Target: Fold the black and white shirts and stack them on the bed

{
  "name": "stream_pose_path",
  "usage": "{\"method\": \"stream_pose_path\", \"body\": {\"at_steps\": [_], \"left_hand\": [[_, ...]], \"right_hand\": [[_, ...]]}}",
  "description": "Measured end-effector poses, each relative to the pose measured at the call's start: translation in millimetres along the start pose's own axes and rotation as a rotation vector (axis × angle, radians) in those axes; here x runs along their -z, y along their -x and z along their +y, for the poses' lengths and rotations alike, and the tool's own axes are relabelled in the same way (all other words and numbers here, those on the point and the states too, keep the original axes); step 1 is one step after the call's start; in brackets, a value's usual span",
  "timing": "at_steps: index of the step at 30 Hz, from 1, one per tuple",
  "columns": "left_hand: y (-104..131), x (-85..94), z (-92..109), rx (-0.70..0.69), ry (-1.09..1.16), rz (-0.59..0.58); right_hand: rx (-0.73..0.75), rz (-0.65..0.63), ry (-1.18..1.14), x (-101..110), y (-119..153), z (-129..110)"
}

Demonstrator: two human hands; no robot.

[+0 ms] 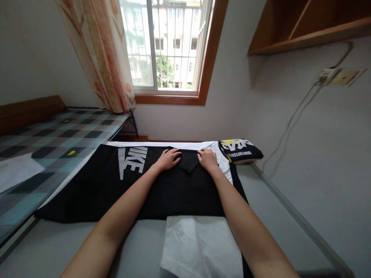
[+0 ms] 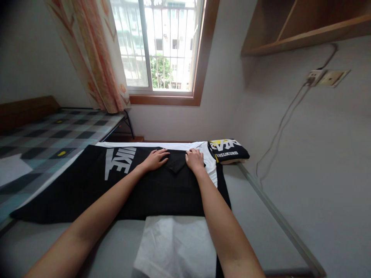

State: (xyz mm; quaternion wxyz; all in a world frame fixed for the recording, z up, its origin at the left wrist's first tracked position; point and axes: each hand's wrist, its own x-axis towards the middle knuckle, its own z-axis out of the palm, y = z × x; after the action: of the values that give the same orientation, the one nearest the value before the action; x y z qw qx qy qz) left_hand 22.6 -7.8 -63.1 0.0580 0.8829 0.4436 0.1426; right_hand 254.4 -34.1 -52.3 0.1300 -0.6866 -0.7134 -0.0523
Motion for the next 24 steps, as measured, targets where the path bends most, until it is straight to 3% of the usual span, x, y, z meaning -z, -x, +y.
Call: {"method": "stream_pose_path", "body": {"at_steps": [3,5,9,13,18,24], "left_hand": [[0,-0.1,0,0.002,0.001,-0.017],[-1,0.4,-1,0.023,-0.006,0.03],[-1,3.4,-10,0.189,-0.053,0.133],[6,10.8,-32,0.324,-0.075,0.1],[39,38.7,-89,0.389,-0.217,0.13],[105,90.3,-180,0.619,-0.336,-0.019]], "right_hand": [[-0.033,0.002,-0.007,-6,0,3],[-0.051,0.005,-0.021,-8,0,5],[-0.084,0.007,-0.051,-10,1,7],[-0.105,0.012,-0.071,-10,2,7],[-0.118,0.012,-0.089,-9,2,6],[-0.13,0.008,-0.121,-9,1,6]]}}
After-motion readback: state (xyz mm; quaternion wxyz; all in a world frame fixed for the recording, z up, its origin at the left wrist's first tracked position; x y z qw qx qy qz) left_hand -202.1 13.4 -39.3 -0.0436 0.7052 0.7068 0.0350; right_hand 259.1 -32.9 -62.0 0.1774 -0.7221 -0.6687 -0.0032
